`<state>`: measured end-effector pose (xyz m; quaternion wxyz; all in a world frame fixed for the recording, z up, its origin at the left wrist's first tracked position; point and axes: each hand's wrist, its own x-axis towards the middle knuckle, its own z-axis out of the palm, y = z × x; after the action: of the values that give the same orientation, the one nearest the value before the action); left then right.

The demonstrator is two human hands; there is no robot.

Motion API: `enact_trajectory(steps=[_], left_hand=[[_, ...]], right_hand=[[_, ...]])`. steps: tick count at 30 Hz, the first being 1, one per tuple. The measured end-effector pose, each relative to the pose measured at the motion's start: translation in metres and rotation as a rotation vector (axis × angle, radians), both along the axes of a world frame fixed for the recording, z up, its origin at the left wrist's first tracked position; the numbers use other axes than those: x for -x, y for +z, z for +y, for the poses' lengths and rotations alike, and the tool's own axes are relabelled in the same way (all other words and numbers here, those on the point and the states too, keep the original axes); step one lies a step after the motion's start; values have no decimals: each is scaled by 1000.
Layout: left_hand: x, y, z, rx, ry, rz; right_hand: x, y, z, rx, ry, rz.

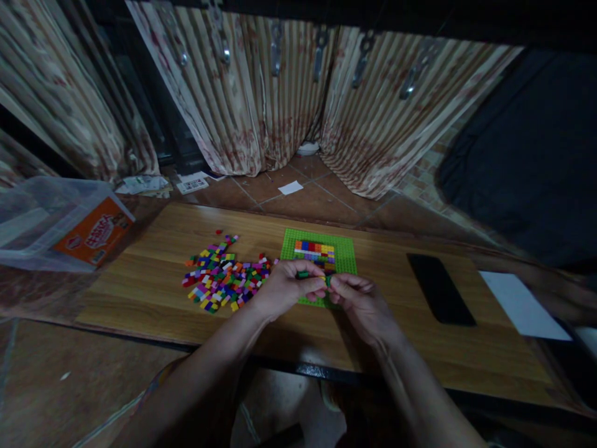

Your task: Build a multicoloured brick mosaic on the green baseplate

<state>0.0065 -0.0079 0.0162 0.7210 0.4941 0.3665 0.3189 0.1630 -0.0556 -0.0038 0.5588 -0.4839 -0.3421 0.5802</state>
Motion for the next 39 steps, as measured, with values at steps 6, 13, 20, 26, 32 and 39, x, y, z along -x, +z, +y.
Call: enact_trajectory(steps=[6, 13, 20, 26, 32, 39], left_hand=[[1, -4, 3, 45, 65, -16], [5, -5, 6, 57, 118, 28], [5, -4, 7, 44, 118, 59], [6, -5, 6, 64, 117, 47], [7, -6, 6, 49, 108, 60], [6, -4, 7, 60, 110, 70]], right_hand=[[-23, -4, 1, 8, -164, -114], [-45, -18, 0, 36, -210, -568], [-35, -16, -1, 60, -61, -868], [-28, -14, 2, 7, -33, -965], [-26, -15, 3, -39, -64, -1012], [-25, -15, 2, -17, -88, -988]])
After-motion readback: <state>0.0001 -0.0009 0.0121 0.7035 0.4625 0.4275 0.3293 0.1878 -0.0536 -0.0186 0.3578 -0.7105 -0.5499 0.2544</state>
